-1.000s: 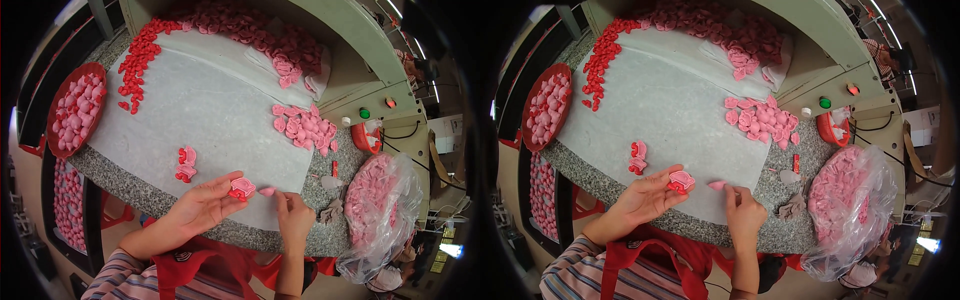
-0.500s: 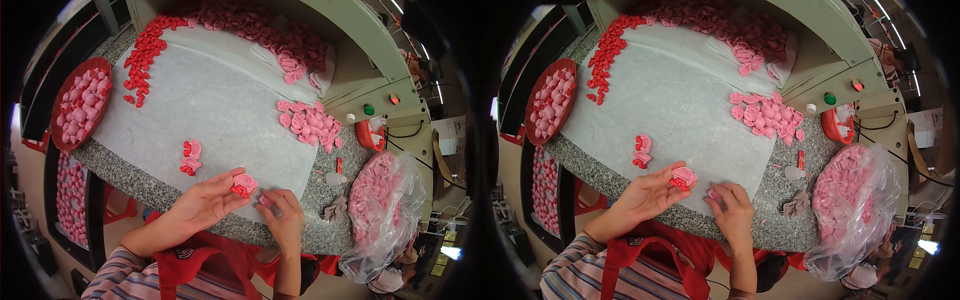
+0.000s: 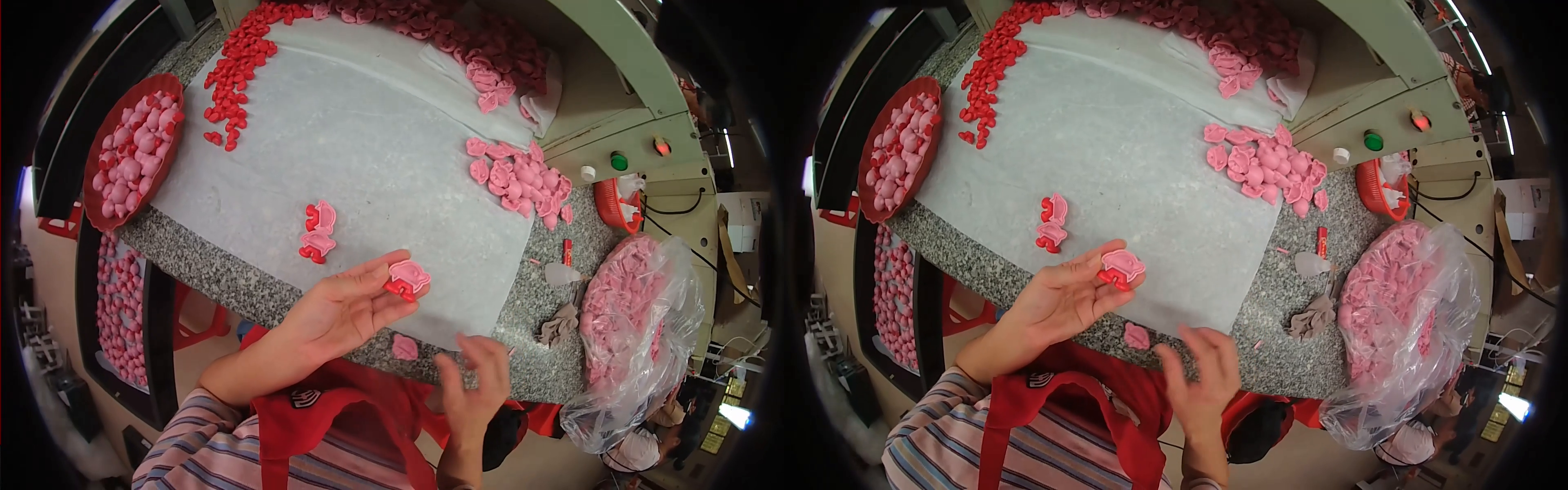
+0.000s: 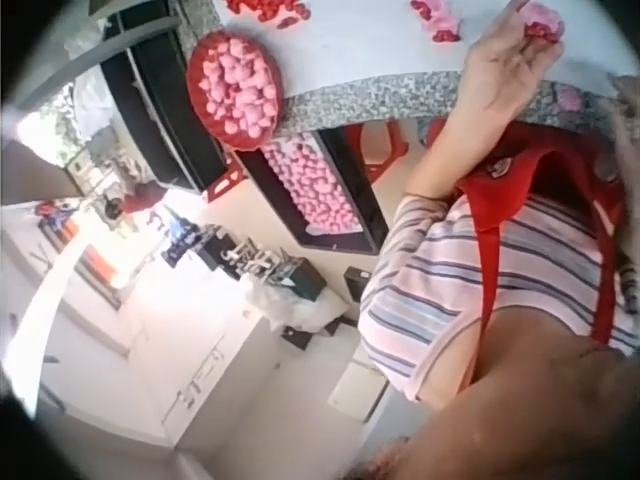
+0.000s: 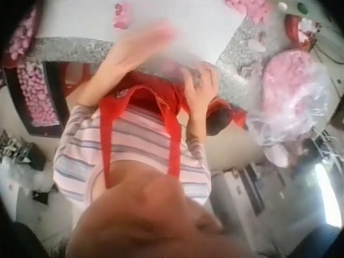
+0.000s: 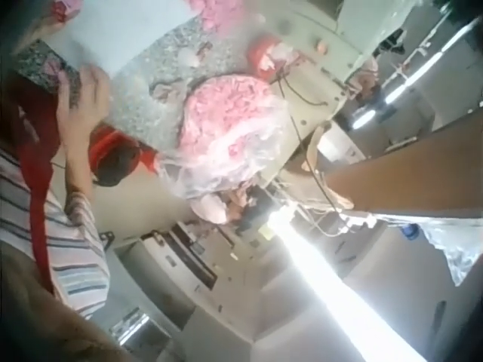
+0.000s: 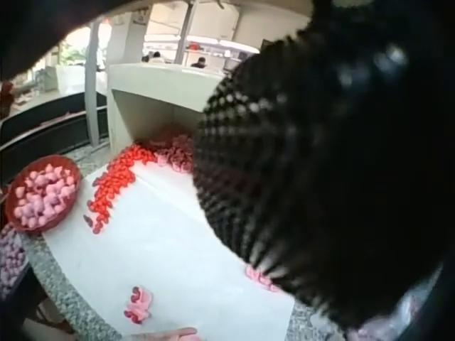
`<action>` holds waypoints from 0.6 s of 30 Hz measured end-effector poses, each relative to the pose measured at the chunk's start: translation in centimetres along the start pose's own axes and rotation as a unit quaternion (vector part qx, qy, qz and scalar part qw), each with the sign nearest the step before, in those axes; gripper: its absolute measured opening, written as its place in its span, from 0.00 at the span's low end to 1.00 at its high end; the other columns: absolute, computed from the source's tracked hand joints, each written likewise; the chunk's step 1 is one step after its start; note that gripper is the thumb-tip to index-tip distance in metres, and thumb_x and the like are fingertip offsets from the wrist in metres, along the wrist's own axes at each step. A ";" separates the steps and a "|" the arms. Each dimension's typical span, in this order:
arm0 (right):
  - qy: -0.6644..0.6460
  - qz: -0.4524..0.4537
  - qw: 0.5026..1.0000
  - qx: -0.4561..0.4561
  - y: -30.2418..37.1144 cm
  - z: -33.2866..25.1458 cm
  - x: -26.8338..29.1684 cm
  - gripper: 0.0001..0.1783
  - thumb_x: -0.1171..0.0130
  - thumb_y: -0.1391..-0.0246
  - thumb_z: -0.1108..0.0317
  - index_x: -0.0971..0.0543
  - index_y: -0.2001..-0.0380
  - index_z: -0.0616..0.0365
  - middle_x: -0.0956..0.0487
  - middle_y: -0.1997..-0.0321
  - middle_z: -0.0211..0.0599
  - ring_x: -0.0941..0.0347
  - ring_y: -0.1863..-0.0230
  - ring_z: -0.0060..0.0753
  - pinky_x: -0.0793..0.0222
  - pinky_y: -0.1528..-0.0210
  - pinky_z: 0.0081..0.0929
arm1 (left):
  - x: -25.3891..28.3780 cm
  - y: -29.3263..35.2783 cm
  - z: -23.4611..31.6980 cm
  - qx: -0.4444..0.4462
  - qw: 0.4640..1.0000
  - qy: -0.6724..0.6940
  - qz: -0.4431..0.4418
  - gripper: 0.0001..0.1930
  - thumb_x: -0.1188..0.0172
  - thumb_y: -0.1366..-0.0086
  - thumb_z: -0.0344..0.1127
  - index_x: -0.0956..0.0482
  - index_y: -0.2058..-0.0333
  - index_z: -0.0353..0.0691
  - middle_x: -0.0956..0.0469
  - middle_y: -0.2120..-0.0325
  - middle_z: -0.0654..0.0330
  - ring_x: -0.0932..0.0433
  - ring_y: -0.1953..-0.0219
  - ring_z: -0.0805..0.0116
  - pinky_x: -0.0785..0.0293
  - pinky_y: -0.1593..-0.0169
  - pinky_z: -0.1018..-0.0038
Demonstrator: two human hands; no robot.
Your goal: Assembling small pink plastic toy components at a factory workbench using a handheld assembly aid.
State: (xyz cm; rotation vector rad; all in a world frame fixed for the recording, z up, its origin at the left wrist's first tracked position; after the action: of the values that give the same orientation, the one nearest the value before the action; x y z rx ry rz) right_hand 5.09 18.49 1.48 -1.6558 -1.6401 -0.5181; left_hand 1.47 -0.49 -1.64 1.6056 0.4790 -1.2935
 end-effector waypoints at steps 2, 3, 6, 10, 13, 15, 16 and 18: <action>-0.037 -0.066 0.996 0.049 0.6 -1.9 -1.6 0.22 0.32 0.69 0.73 0.24 0.63 0.58 0.27 0.68 0.38 0.30 0.70 0.34 0.32 0.68 0.26 | -0.5 -0.6 0.1 -0.005 1.000 0.008 -0.030 0.20 0.54 0.37 0.30 0.41 0.47 0.32 0.31 0.55 0.51 0.31 0.50 0.61 0.35 0.44 0.67; -0.036 -0.076 0.996 0.011 0.6 -2.3 -2.5 0.21 0.33 0.68 0.74 0.24 0.64 0.58 0.27 0.67 0.38 0.28 0.69 0.36 0.31 0.66 0.25 | -0.4 -0.8 0.1 -0.013 1.000 -0.008 -0.015 0.19 0.52 0.37 0.33 0.39 0.48 0.34 0.33 0.54 0.50 0.34 0.48 0.56 0.34 0.45 0.65; 0.008 -0.098 0.995 0.032 1.3 0.0 -4.1 0.21 0.35 0.64 0.76 0.25 0.61 0.59 0.25 0.67 0.37 0.27 0.67 0.33 0.31 0.63 0.21 | -0.7 -0.7 0.1 -0.013 1.000 -0.007 -0.017 0.20 0.52 0.38 0.33 0.39 0.48 0.34 0.33 0.54 0.50 0.34 0.48 0.56 0.34 0.45 0.64; -0.355 -0.080 0.886 -0.287 -0.4 2.1 -3.0 0.16 0.38 0.61 0.79 0.23 0.63 0.63 0.22 0.66 0.38 0.26 0.63 0.26 0.32 0.61 0.18 | -0.2 -0.1 0.2 -0.021 0.999 0.001 -0.029 0.20 0.51 0.38 0.32 0.39 0.48 0.34 0.33 0.54 0.50 0.34 0.47 0.55 0.33 0.45 0.64; -0.112 -0.019 0.990 -0.087 -2.7 3.2 -2.8 0.13 0.38 0.62 0.76 0.22 0.67 0.62 0.22 0.65 0.38 0.27 0.61 0.30 0.32 0.59 0.23 | -0.2 0.1 -0.2 -0.023 0.999 -0.011 -0.031 0.21 0.51 0.38 0.32 0.40 0.48 0.34 0.33 0.54 0.49 0.35 0.47 0.55 0.34 0.45 0.64; 0.006 -0.027 1.000 0.008 -3.3 3.4 -1.9 0.13 0.37 0.63 0.75 0.21 0.68 0.62 0.22 0.63 0.38 0.29 0.59 0.34 0.34 0.56 0.27 | -0.1 0.1 -0.7 -0.006 1.000 -0.002 -0.016 0.20 0.51 0.38 0.32 0.40 0.48 0.34 0.33 0.54 0.49 0.35 0.47 0.55 0.34 0.45 0.64; 0.022 -0.014 1.000 -0.001 -3.3 3.6 -1.4 0.14 0.37 0.63 0.75 0.21 0.67 0.61 0.22 0.63 0.38 0.29 0.59 0.35 0.34 0.56 0.28 | -0.1 0.1 -0.8 -0.006 1.000 -0.002 -0.019 0.20 0.51 0.38 0.32 0.40 0.48 0.34 0.33 0.54 0.49 0.35 0.47 0.55 0.34 0.45 0.64; 0.040 -0.001 0.999 -0.010 -3.3 3.9 -0.5 0.14 0.38 0.64 0.75 0.21 0.67 0.60 0.23 0.62 0.38 0.29 0.60 0.36 0.35 0.56 0.28 | 0.0 -0.1 -0.8 0.000 0.999 0.000 -0.033 0.21 0.54 0.37 0.30 0.43 0.46 0.31 0.32 0.53 0.49 0.32 0.49 0.57 0.35 0.44 0.66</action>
State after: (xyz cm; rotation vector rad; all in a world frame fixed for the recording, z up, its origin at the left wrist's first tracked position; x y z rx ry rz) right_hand 0.97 20.68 -0.65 -1.6272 -1.5843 -0.5951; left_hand 1.80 0.28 -1.74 1.6010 0.5359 -1.3431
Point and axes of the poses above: each hand's wrist, its own y-axis away from the middle knuckle, its own x-axis out of the back of the hand, z = x × y, the point moved 2 cm from there along -y, towards the middle knuckle
